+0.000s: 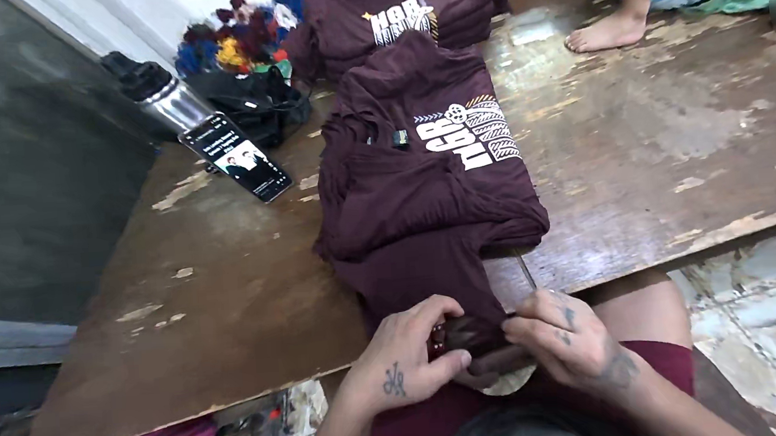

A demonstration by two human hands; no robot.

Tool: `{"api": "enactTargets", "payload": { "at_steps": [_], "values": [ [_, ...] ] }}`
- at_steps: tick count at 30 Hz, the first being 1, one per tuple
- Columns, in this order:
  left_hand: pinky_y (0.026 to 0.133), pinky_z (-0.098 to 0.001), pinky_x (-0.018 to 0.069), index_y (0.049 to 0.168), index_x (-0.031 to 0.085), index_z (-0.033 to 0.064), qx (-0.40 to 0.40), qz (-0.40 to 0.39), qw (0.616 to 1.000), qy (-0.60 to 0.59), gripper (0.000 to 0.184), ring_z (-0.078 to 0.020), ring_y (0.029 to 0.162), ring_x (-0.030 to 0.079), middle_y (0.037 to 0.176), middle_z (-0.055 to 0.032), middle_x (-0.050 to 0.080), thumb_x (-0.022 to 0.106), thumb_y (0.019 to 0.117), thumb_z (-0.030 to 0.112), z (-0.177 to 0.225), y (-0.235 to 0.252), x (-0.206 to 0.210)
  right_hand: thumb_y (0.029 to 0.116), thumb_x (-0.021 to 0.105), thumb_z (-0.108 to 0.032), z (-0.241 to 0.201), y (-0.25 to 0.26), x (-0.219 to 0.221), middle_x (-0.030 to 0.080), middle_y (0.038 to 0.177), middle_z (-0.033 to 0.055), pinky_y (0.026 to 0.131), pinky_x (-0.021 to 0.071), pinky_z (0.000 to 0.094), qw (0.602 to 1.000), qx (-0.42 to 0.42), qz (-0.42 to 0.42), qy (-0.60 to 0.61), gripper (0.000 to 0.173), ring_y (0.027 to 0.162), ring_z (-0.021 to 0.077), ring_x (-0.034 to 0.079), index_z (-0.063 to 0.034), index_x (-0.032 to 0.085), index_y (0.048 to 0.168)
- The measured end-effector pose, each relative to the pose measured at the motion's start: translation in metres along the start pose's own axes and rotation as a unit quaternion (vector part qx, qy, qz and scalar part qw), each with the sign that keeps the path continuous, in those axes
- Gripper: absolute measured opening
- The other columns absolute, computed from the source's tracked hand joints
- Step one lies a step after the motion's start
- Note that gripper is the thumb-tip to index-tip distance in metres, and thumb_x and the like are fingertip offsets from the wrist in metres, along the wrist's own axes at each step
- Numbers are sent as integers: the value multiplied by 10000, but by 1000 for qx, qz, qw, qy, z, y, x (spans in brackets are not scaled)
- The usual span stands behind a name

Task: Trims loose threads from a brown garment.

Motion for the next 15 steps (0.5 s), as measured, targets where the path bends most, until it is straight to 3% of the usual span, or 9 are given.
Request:
{"api": "enactTargets", "payload": {
  "at_steps": [3,6,12,15],
  "values": [
    [757,-334,562,1211,634,16,9,60,998,-7,365,-161,871,664,1022,-111,691,569,935,246,1,-7,3,1021,544,-149,2,-5,-5,671,840,101,727,556,289,1000,2,-10,-19,172,783,205,662,-73,677,944],
    [775,-352,579,1189,714,23,74,98,992,38,324,-221,869,698,968,-119,719,577,940,177,7,-1,13,1019,523,-161,2,-3,-3,656,821,107,699,545,306,1000,-3,-4,-13,181,764,221,652,-68,655,937],
    [590,-334,566,1196,750,55,87,145,977,132,308,-208,711,706,874,-87,727,548,982,147,11,-2,21,1031,486,-177,-6,-1,0,618,806,84,686,524,290,1000,-13,6,4,190,742,196,619,-83,627,947],
    [587,-335,538,1251,699,39,46,145,985,84,380,-193,700,648,896,-96,681,594,958,258,9,-8,13,1104,407,-371,-12,-9,-7,519,694,42,633,489,279,999,-17,-21,40,430,663,158,562,-112,545,789]
  ]
}}
Point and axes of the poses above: each hand's wrist, its own y-axis towards the middle knuckle, its own x-axis out of the palm, z = x × y, the point moved 4 cm from there along y, towards the middle knuckle
